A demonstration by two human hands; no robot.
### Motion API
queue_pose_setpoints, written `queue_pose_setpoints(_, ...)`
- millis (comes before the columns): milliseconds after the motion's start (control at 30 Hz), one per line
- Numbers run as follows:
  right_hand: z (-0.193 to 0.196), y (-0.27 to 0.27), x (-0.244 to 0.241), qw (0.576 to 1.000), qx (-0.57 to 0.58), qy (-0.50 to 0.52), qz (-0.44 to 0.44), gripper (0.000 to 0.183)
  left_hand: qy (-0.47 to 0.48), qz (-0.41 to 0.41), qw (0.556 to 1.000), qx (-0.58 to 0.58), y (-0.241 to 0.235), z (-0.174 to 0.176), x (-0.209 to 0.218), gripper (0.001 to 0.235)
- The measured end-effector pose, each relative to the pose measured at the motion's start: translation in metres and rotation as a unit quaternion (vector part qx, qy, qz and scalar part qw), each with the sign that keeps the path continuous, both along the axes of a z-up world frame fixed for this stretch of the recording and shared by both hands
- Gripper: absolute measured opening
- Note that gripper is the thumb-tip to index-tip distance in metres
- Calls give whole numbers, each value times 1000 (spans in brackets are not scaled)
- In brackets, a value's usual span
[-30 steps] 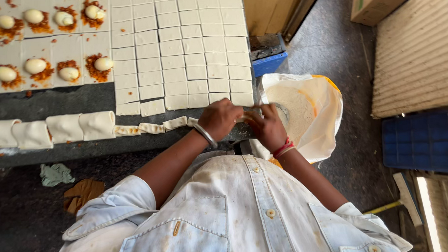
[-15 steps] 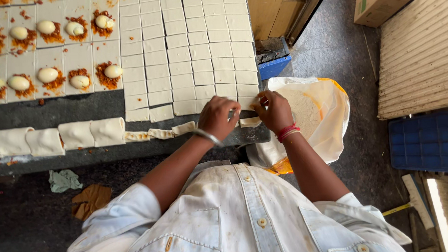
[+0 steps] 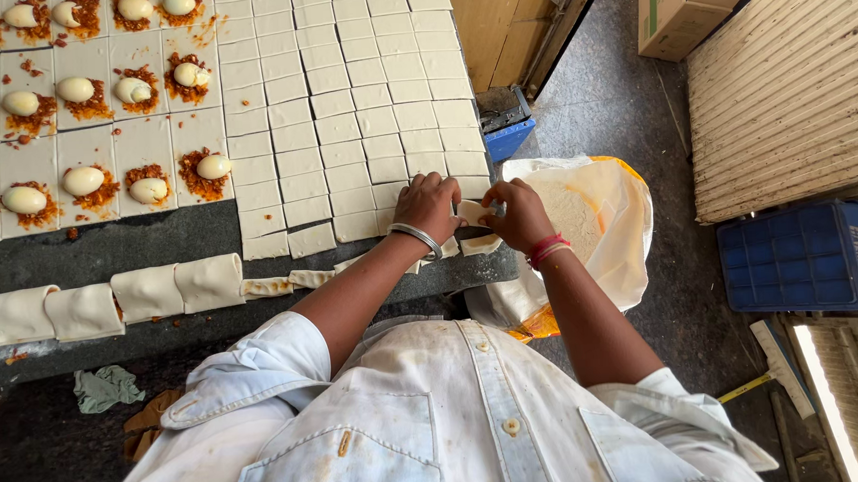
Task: The person places a boiled egg on a square piece of dough that already has a filling of spiced mixture. They then fold the dough over the egg and filling to create a sealed triangular pastry. The person repeats this process for multiple items arranged on a large table.
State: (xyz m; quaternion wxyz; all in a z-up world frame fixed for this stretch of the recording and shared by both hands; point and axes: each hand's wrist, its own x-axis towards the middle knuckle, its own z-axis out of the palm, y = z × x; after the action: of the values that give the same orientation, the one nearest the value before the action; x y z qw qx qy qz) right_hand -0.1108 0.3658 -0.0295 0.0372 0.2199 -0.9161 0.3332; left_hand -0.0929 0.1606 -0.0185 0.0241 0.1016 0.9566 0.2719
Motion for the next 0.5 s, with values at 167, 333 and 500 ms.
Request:
queue_pose_setpoints(167,12,-9,-5,994,65,-90,11,21,102,-24,994,32,5,-3,3,43)
queue_pose_setpoints(333,17,-5,8,987,114,68,93,7,204,-71,976,-28,7,-18,10,8)
queue_pose_setpoints(500,27,8,25,965,114,165,167,23,212,-112,968,-81,5,-26,20,15)
